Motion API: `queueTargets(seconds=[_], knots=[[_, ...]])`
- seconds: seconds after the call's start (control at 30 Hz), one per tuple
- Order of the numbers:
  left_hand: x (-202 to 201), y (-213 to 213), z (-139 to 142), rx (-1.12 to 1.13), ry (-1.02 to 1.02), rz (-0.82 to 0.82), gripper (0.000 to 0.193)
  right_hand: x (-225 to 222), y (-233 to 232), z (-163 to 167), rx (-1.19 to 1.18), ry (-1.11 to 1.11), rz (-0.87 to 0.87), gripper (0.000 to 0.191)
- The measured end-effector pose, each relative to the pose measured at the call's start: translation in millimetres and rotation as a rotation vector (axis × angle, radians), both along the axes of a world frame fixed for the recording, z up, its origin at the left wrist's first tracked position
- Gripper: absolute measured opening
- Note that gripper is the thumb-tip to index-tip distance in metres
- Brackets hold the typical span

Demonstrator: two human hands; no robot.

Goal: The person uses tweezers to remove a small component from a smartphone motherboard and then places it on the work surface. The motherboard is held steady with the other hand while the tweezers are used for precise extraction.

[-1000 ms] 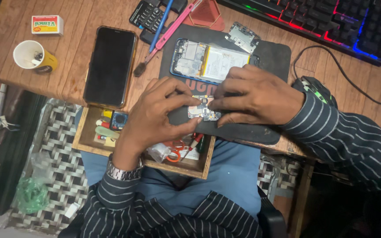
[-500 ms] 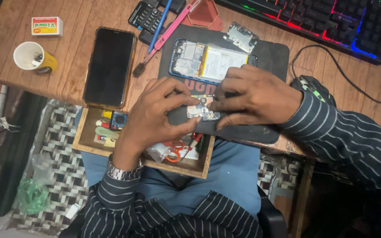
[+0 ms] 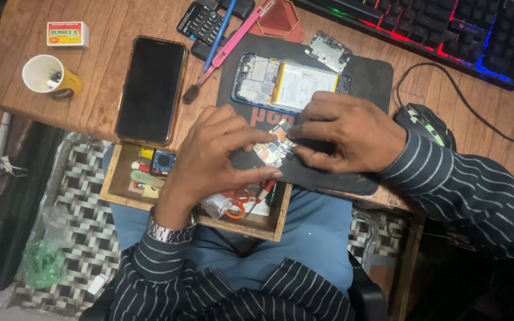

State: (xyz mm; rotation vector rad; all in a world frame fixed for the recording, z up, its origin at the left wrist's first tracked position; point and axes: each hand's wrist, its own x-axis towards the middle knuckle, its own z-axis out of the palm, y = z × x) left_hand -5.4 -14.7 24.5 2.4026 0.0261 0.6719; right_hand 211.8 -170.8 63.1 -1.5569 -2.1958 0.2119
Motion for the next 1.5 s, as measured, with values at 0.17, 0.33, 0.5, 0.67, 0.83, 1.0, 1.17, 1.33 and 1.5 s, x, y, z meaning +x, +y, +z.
queueTargets(seconds=[0.17, 0.33, 0.5, 0.67, 0.83, 1.0, 1.17, 1.33, 1.5], knots=[[-1.1, -0.3, 4.1, -0.004, -0.021, -0.012, 0.032, 2.2, -2.1, -1.2, 0.013, -0.009, 0.008, 0.027], [-1.8, 1.8, 9.3, -0.024, -0.020, -0.077, 0.027, 2.0, -6.5, -3.4, 0.020, -0.037, 0.008, 0.024], [-2.0, 0.3, 12.4, -0.061, 0.091, -0.066, 0.041, 1.1, -6.3, -10.1, 0.063, -0.064, -0.018, 0.021], [0.7, -0.3, 14.7, -0.049, 0.103, -0.076, 0.031, 1.3, -8.8, -12.4, 0.081, -0.018, 0.007, 0.019], [-0.3, -0.2, 15.6, -0.032, 0.117, -0.087, 0.062, 0.6, -8.3, -13.7, 0.023, 0.023, 0.032, 0.011], [-0.1, -1.1, 13.3, -0.018, 0.172, -0.067, 0.064, 4.0, -8.6, -12.3, -0.003, 0.049, 0.045, 0.016], [0.6, -1.8, 9.8, 0.014, 0.102, -0.062, 0.035, 4.2, -9.1, -10.9, -0.001, 0.039, 0.045, 0.018], [-0.1, -1.8, 7.2, 0.063, 0.068, -0.046, 0.042, 2.6, -8.9, -11.8, 0.026, 0.022, 0.031, 0.019], [1.8, -1.8, 5.6, 0.087, 0.066, -0.047, 0.045, 3.4, -8.9, -14.3, 0.035, 0.011, 0.028, 0.022]])
